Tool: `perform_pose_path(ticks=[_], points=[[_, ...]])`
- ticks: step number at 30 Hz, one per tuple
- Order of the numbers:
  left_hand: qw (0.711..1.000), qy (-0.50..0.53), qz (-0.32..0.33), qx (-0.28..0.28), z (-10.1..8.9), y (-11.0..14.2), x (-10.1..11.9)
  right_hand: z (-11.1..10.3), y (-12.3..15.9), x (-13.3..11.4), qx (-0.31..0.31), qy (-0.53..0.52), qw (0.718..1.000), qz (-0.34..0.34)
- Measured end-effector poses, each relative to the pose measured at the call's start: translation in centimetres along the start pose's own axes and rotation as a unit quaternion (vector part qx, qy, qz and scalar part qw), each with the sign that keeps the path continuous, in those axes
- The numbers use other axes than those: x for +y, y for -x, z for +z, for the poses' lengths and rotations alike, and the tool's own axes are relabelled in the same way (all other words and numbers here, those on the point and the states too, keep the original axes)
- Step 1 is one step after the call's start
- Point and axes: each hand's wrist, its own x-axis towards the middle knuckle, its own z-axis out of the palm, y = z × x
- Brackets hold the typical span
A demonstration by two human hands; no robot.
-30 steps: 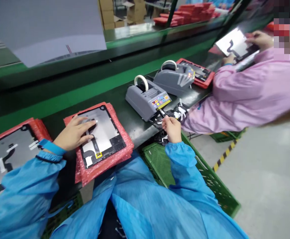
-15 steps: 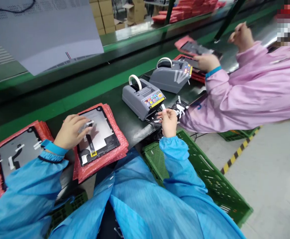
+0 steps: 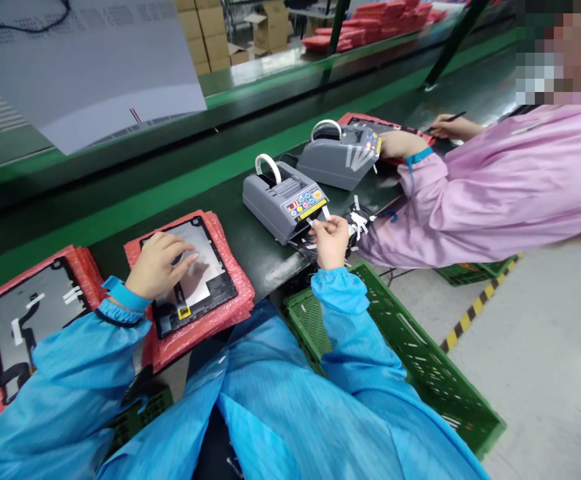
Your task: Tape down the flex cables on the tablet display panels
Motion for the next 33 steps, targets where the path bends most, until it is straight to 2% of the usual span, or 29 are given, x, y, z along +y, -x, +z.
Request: perform_pose_path(ticks=[4,6,9,12,14,17,20,24,33], points=[[0.999,0.039,-0.017,-0.017,0.0,-0.5,0.4,-0.3,0.9,-1.1,0.001,0.037,0.997,-0.066],[0.996,0.087,-0.026,-0.023,-0.1,-1.0,1.0,-0.3,2.4,-2.4,-0.036,0.047,0.992,-0.108],[0.982,0.182,-0.039,-0.030,-0.4,-2.1,2.4,0.9,5.1,-4.5,-0.174,0.056,0.978,-0.101],[0.965,0.253,-0.061,-0.026,-0.5,-3.2,3.7,3.4,7.4,-5.9,-0.324,0.059,0.943,-0.058],[0.956,0.284,-0.067,-0.027,-0.4,-3.6,4.1,5.3,8.5,-6.2,-0.385,0.055,0.920,-0.048],[0.948,0.306,-0.085,-0.032,-0.2,-3.4,3.9,7.3,9.3,-6.0,-0.439,0.056,0.896,-0.046],[0.942,0.304,-0.138,-0.029,0.0,-2.8,3.3,8.3,9.3,-5.7,-0.453,0.067,0.889,-0.033],[0.931,0.301,-0.206,-0.027,0.3,-2.3,2.8,8.6,8.7,-5.2,-0.422,0.072,0.903,-0.025],[0.918,0.327,-0.222,-0.029,0.7,-2.2,2.6,9.7,8.6,-4.3,-0.447,0.064,0.892,0.007]])
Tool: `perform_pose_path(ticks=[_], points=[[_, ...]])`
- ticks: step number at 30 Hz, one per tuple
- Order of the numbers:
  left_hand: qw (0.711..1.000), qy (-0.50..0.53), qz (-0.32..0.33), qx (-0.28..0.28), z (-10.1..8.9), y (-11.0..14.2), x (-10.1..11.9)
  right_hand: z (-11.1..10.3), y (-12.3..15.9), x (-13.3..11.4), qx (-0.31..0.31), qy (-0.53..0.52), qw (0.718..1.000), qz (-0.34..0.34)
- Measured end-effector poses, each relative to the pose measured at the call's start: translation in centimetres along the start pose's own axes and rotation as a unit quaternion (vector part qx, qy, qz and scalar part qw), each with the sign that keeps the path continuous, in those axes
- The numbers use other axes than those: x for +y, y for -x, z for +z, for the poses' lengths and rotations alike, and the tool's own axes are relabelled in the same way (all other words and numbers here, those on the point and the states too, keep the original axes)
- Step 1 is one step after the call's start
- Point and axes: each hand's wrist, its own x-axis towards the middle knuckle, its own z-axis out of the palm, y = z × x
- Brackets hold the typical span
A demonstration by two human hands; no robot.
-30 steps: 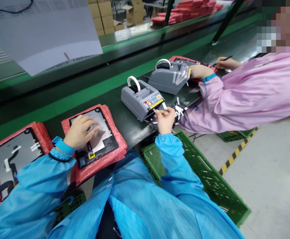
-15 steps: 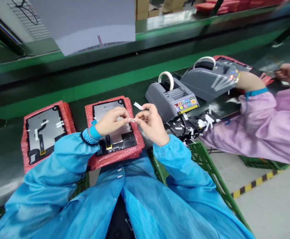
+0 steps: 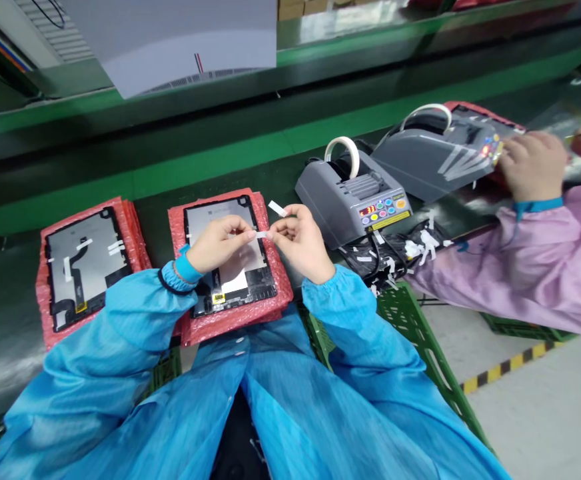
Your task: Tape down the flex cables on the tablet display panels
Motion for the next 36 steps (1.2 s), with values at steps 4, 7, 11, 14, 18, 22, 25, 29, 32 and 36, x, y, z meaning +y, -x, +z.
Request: perform_pose_path(ticks=[4,7,11,14,18,22,25,29,32,36], points=[[0.999,-0.031,-0.043,0.003,0.5,-0.2,-0.8,0.2,-0.8,0.9,-0.007,-0.003,1.000,0.010],[0.990,-0.117,-0.080,-0.008,0.9,-0.4,-1.3,0.4,-1.6,1.9,-0.020,0.019,0.999,0.034],[0.976,-0.196,-0.091,-0.037,1.3,-0.7,-1.5,0.6,-2.2,3.2,-0.032,0.066,0.995,0.066],[0.974,-0.201,-0.096,-0.049,1.5,-0.7,-1.4,0.6,-2.2,3.6,-0.036,0.082,0.994,0.068],[0.972,-0.203,-0.106,-0.043,1.6,-0.5,-1.2,0.4,-2.2,3.6,-0.046,0.102,0.991,0.069],[0.972,-0.204,-0.105,-0.048,1.7,-0.4,-1.1,0.5,-2.2,3.5,-0.057,0.112,0.990,0.068],[0.972,-0.204,-0.107,-0.052,1.7,-0.3,-1.1,0.5,-2.3,3.3,-0.061,0.120,0.988,0.073],[0.969,-0.213,-0.115,-0.058,1.6,-0.2,-0.9,0.7,-2.3,3.1,-0.066,0.135,0.985,0.088],[0.968,-0.218,-0.109,-0.056,1.6,-0.2,-0.8,0.7,-2.4,3.4,-0.077,0.117,0.986,0.086],[0.964,-0.238,-0.108,-0.047,2.0,-0.1,-0.8,0.7,-2.4,4.6,-0.076,0.033,0.989,0.119]])
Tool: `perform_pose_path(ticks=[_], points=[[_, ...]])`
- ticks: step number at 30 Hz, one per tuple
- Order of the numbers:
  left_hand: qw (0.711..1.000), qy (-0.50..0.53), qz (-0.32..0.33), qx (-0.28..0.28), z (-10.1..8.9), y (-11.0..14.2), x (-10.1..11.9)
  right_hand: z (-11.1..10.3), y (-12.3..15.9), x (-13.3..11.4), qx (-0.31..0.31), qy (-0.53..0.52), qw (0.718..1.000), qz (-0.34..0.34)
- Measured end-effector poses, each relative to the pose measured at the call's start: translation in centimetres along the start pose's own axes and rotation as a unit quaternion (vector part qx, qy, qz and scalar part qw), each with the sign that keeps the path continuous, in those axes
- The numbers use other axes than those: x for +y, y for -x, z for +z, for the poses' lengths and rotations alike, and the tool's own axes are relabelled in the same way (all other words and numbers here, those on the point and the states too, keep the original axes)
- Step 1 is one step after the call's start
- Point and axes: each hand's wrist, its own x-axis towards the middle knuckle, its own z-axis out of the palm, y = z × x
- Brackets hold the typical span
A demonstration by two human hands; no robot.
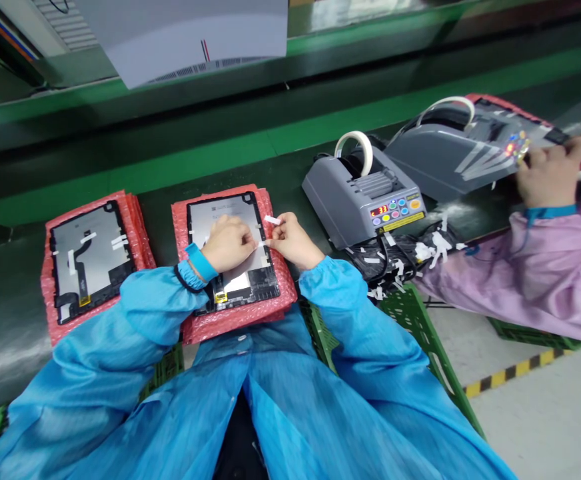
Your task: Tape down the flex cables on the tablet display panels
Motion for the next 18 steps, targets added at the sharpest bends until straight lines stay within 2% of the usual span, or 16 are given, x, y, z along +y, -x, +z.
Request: perform_pose_path(ticks=[5,8,12,15,18], points=[[1.000,-0.019,-0.009,0.019,-0.3,0.2,-0.4,-0.8,0.1,1.0,0.025,-0.067,0.997,0.027],[0.999,0.032,-0.011,0.028,-1.2,0.0,-1.0,-1.5,0.6,0.1,0.021,-0.010,0.999,-0.029],[0.994,0.084,0.046,0.046,-2.4,-0.4,-1.4,-1.6,1.6,-2.4,-0.053,0.111,0.985,-0.122],[0.993,0.087,0.078,0.030,-2.6,-0.6,-1.2,-1.3,2.1,-3.6,-0.084,0.160,0.973,-0.145],[0.994,0.084,0.076,0.007,-2.2,-0.7,-1.2,-1.1,2.1,-3.9,-0.094,0.192,0.965,-0.150]])
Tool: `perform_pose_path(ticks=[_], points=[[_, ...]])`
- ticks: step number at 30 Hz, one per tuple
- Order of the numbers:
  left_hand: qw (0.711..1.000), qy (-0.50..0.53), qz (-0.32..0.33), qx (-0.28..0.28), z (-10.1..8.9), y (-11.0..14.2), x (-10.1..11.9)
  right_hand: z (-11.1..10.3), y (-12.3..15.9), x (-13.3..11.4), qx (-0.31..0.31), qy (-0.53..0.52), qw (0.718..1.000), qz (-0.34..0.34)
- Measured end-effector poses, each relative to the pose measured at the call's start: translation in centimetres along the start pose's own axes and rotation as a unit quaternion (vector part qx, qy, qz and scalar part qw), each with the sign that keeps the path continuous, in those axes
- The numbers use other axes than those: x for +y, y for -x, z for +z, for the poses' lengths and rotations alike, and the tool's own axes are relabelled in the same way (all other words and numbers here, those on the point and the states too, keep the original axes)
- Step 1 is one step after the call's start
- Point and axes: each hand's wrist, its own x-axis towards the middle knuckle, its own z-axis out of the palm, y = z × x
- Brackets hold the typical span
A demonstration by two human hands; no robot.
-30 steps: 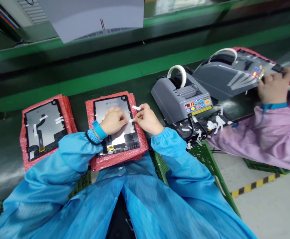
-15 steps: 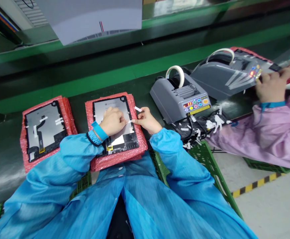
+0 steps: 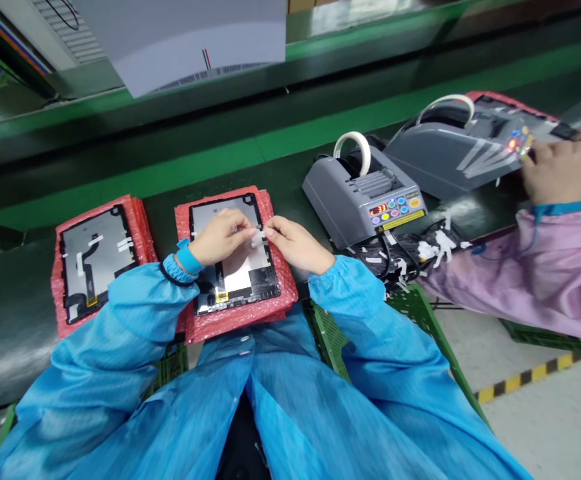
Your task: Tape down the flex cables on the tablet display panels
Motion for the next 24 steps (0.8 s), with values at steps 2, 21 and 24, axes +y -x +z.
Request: perform_pose_path(ticks=[2,21,24], points=[[1.000,0.000,-0.014,-0.004,0.3,-0.1,-0.2,0.0,-0.1,0.2,0.015,0.033,0.999,0.006],[0.987,-0.068,-0.145,-0.021,1.3,-0.5,0.5,1.5,-2.2,2.9,0.083,0.137,0.986,0.035],[0.986,-0.076,-0.145,-0.028,1.5,-0.4,0.6,1.5,-2.3,3.0,0.075,0.149,0.985,0.053]])
